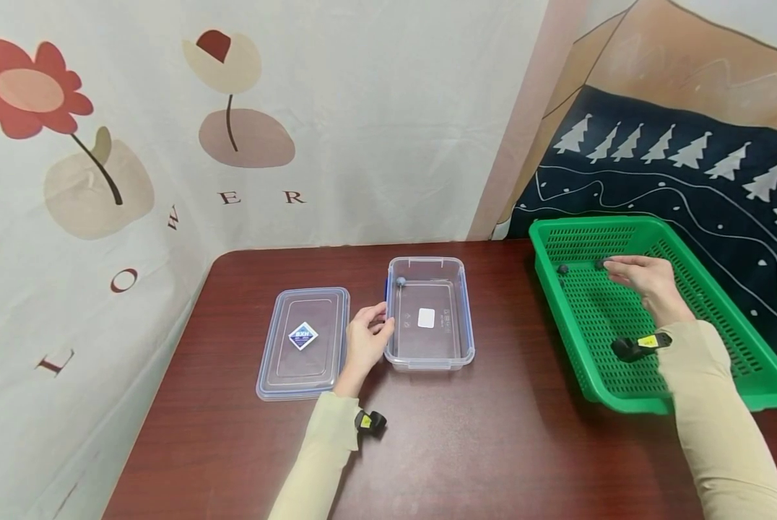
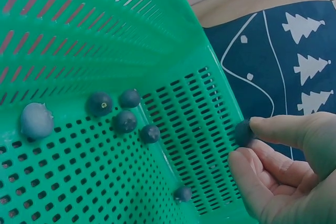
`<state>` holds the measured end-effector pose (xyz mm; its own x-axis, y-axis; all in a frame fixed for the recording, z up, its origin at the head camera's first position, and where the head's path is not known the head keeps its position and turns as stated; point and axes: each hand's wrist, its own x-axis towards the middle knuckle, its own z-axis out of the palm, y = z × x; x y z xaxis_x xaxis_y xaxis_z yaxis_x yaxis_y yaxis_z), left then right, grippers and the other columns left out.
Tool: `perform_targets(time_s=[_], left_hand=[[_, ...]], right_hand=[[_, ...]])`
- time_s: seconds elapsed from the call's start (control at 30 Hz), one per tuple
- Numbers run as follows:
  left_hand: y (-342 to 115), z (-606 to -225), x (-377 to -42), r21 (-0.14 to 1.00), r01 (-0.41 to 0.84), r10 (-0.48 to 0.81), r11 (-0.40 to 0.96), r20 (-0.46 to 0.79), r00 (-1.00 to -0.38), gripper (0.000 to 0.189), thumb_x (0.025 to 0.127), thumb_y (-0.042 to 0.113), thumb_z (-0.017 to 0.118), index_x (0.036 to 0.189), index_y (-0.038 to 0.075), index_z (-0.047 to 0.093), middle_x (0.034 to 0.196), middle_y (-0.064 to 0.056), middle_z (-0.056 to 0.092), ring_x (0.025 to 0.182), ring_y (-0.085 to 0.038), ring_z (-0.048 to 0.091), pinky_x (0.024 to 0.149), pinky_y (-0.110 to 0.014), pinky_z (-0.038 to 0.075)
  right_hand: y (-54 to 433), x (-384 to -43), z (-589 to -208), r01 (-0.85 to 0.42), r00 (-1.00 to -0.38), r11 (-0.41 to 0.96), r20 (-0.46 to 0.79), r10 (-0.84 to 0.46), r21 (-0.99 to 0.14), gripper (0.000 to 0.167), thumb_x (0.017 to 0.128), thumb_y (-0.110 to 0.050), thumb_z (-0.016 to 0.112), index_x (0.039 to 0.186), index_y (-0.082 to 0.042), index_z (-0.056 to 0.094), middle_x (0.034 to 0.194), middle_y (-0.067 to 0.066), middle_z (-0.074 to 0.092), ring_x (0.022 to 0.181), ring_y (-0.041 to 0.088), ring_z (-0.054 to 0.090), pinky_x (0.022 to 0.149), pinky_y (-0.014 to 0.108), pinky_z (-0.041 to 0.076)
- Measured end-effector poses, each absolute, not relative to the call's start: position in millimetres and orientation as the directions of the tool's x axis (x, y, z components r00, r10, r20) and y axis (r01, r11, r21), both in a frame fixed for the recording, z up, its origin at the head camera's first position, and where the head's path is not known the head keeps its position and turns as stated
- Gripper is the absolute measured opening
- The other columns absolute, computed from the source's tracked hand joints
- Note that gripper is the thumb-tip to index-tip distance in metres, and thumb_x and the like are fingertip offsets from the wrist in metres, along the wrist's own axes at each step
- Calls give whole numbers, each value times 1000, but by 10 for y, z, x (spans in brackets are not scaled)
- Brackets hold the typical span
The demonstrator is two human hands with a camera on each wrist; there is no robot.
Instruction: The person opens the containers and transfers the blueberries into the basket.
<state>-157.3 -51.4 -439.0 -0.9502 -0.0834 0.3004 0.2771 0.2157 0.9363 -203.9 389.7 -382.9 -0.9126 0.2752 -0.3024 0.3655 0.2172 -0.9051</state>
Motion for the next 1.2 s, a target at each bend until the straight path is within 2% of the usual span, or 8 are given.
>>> perform_targets(time_s=[0.07, 0.13, 0.23, 0.43, 0.7, 0.87, 1.03, 1.2], left_hand=[[-514, -4393, -1575, 935, 281, -84, 214, 305, -949, 29, 77, -17, 59, 105, -24, 57, 96, -36, 57, 88, -50, 59, 80, -50, 55], [-514, -4396, -1575, 934, 285, -86, 216, 309, -947, 29, 77, -17, 59, 104, -24, 57, 96, -36, 57, 88, -50, 59, 79, -50, 55], [-512, -4399, -1576, 932, 284, -89, 227, 310, -946, 29, 77, -17, 60, 105, -24, 57, 96, -36, 58, 87, -49, 60, 79, -49, 56], [-507, -4407, -1582, 929, 282, -89, 241, 311, -946, 29, 77, -17, 60, 105, -24, 57, 96, -36, 57, 87, -49, 60, 79, -47, 56], [-514, -4408, -1585, 929, 292, -86, 229, 318, -944, 28, 77, -17, 60, 104, -24, 57, 95, -36, 58, 87, -49, 60, 80, -50, 56], [-516, -4408, -1585, 930, 291, -85, 226, 317, -945, 28, 77, -17, 59, 104, -24, 57, 96, -36, 57, 88, -50, 59, 80, -50, 56], [-516, -4405, -1580, 928, 295, -83, 226, 320, -944, 28, 77, -17, 59, 104, -24, 57, 96, -36, 57, 88, -51, 59, 79, -49, 56], [-519, -4401, -1579, 931, 292, -82, 219, 316, -945, 28, 77, -18, 59, 105, -24, 57, 97, -37, 57, 89, -51, 58, 80, -49, 56]], right_hand=[[3895, -2047, -3825, 365, -910, 193, -304, 282, -911, 14, 86, -26, 67, 76, -34, 65, 73, -23, 59, 69, -7, 62, 89, 26, 54], [3884, -2054, -3809, 356, -909, 137, -309, 279, -924, 19, 87, -21, 67, 71, -32, 66, 72, -21, 61, 68, -6, 62, 75, 18, 57], [3860, -2066, -3784, 341, -911, 77, -310, 271, -937, 16, 85, -19, 69, 73, -28, 68, 72, -18, 63, 67, -4, 63, 69, 15, 57], [3762, -2146, -3736, 269, -934, -25, -268, 238, -963, 5, 82, -13, 72, 82, -18, 71, 76, -11, 66, 70, 2, 66, 69, 17, 58], [3385, -2252, -3561, 191, -967, 83, -173, 187, -978, 24, 87, -10, 66, 71, -28, 69, 74, -16, 64, 68, -3, 64, 68, 13, 56], [3156, -2348, -3517, 180, -973, 77, -166, 159, -981, 21, 87, -7, 65, 75, -24, 70, 74, -13, 65, 69, 0, 65, 68, 14, 57], [2934, -2436, -3505, 179, -977, 133, -160, 140, -975, 9, 88, -10, 64, 94, -13, 69, 79, -14, 64, 74, 1, 65, 82, 23, 56], [2721, -2523, -3524, 194, -977, 204, -171, 124, -960, 39, 90, -12, 61, 124, 5, 55, 94, -6, 62, 75, -3, 63, 93, 31, 50]])
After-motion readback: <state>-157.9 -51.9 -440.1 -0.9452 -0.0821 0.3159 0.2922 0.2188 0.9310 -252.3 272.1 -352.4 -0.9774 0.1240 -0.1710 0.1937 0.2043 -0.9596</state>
